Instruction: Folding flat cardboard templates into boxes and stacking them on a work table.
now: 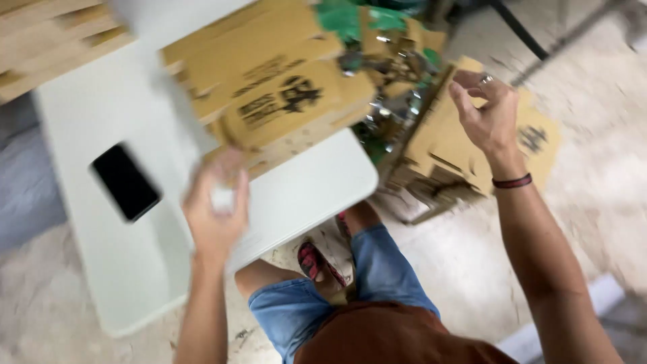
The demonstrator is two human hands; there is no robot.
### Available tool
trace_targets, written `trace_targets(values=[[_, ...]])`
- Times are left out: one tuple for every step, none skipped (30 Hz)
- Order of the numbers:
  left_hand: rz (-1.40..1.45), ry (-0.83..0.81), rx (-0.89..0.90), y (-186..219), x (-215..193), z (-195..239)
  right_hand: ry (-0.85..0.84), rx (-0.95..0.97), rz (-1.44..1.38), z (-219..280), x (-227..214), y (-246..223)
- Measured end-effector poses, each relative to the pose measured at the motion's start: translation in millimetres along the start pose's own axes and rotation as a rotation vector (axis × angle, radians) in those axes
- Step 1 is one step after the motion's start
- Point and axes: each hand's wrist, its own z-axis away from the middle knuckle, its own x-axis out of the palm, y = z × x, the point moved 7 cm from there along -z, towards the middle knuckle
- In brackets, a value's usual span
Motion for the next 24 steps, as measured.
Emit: trace_targets(values=[[0.105,0.024,-0.016,18,7,21,0.177,0.079,-0.089,30,-17,26],[0.142,-0.015,-0.006,26,39,35,0.205,0.117,-0.061,53,-36,61],[0.255,-0.125,-0.025,37,71,54,0.309,0.19,0.056,80,-59,95],[0.366,-0.235,-0.047,51,100,76,0.409,0.261,0.176,110,-82,125],[0.388,-0.253,-0.034,53,129,82,0.428,0.275,0.195,126,-94,133],[0.378,-0.317,-0.006,59,159,89,0.388,0.445,0.386,145,-105,146],[0.365,-0.373,0.031,64,190,95,0.349,0.609,0.571,159,-117,159],[0.384,-0.382,0.052,62,221,87,0.373,0.619,0.584,165,-124,167],[0.312,-0.414,-0.012,55,252,81,0.259,0.744,0.586,174,-121,185],[0.238,-0.445,-0.074,48,284,77,0.144,0.866,0.583,185,-118,201],[0.245,-0.458,-0.066,45,305,64,0.153,0.88,0.585,185,-116,198],[0.18,-0.529,-0.204,32,330,55,0.085,0.99,0.535,189,-108,200],[0.11,-0.591,-0.339,19,356,44,0.02,1.089,0.481,188,-102,203],[0.115,-0.596,-0.328,4,382,43,0.032,1.095,0.482,188,-103,218],[0.1,-0.687,-0.452,-19,409,52,0.031,1.114,0.449,192,-99,234],[0.083,-0.776,-0.577,-43,436,61,0.03,1.132,0.416,194,-96,249],[0.081,-0.776,-0.565,-32,431,57,0.041,1.132,0.41,187,-101,257],[0.109,-0.828,-0.569,-21,429,56,0.029,1.153,0.405,181,-105,265],[0.128,-0.89,-0.586,-12,421,65,0.001,1.185,0.393,186,-101,271],[0.117,-0.902,-0.588,-12,423,67,-0.003,1.196,0.382,186,-99,276],[0.064,-0.918,-0.569,-11,425,69,0.033,1.212,0.341,186,-101,280],[0.011,-0.933,-0.549,-10,427,70,0.069,1.228,0.3,186,-103,284],[0.011,-0.931,-0.549,-13,432,73,0.069,1.226,0.3,183,-102,279],[-0.019,-0.966,-0.525,-16,437,77,0.051,1.245,0.351,182,-103,274]])
